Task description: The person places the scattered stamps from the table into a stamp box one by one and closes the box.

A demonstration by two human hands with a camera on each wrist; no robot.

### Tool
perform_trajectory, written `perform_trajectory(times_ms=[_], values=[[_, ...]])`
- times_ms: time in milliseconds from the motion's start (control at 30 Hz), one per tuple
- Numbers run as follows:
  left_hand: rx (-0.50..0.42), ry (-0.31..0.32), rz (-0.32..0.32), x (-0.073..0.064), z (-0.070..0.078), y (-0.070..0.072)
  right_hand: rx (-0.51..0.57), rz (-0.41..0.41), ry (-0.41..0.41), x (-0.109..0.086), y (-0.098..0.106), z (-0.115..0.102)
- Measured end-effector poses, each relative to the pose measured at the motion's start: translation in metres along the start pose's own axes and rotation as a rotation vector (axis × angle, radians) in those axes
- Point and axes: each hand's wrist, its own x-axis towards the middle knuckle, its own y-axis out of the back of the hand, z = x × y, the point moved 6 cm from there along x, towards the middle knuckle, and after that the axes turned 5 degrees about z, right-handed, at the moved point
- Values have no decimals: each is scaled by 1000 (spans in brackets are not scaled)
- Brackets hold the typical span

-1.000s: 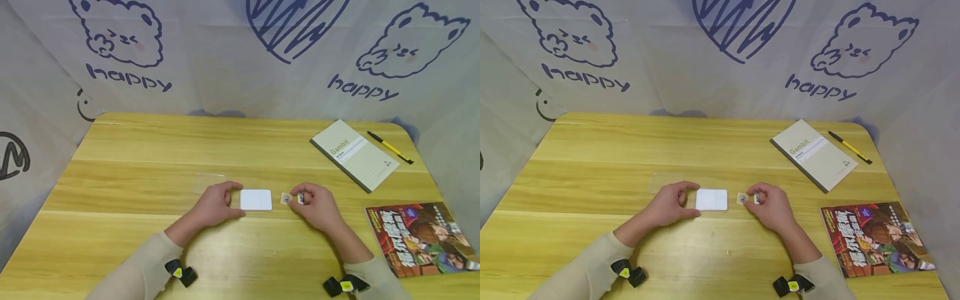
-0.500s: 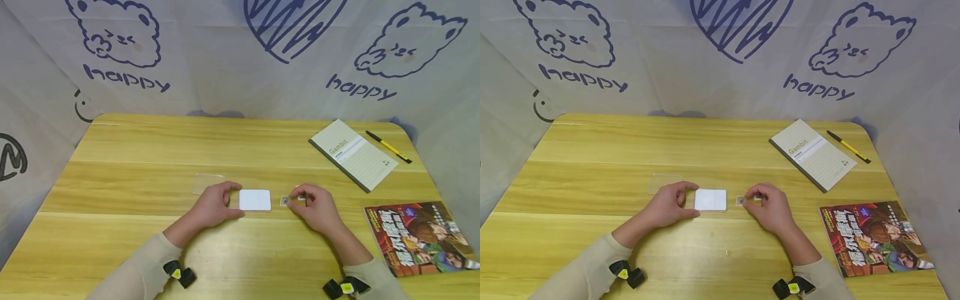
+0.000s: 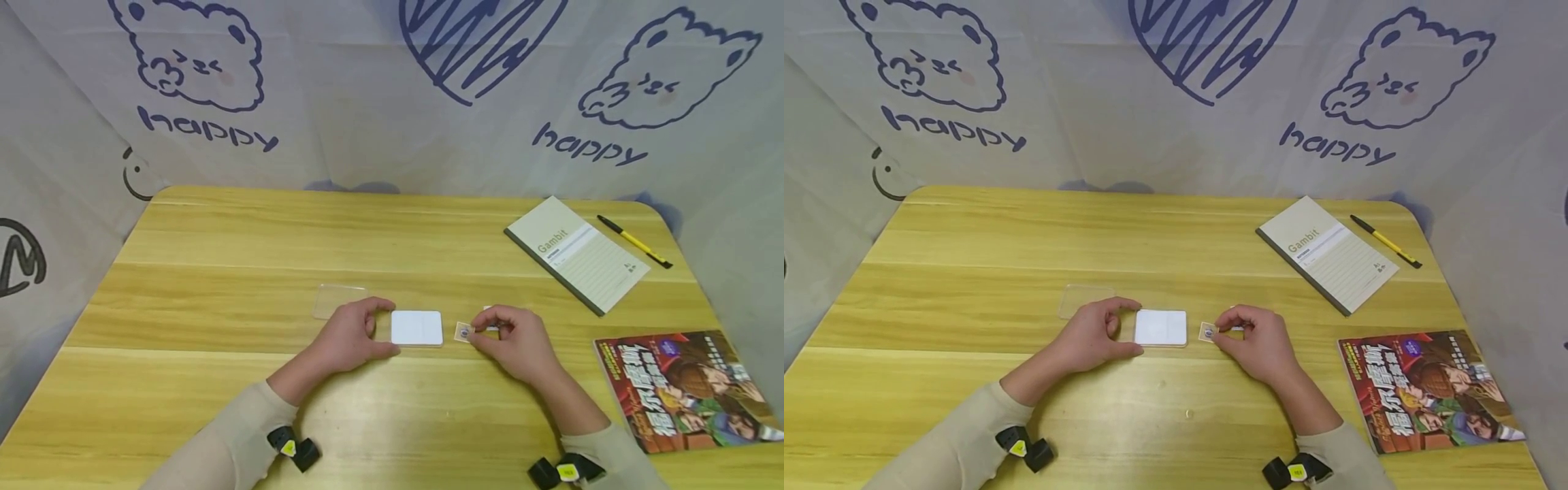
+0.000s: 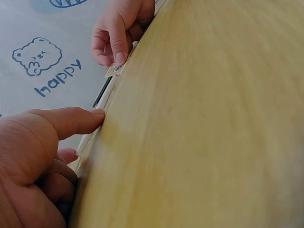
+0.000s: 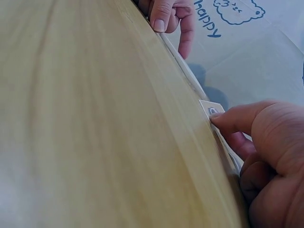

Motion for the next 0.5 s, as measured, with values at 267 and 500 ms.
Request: perform_trajectory(times_ms=[267, 500], values=[[-2, 17, -3, 0, -1, 0, 70, -7, -20, 0, -1, 3], [-9, 12, -7, 0, 0, 0, 196, 20, -92, 0, 1, -1]])
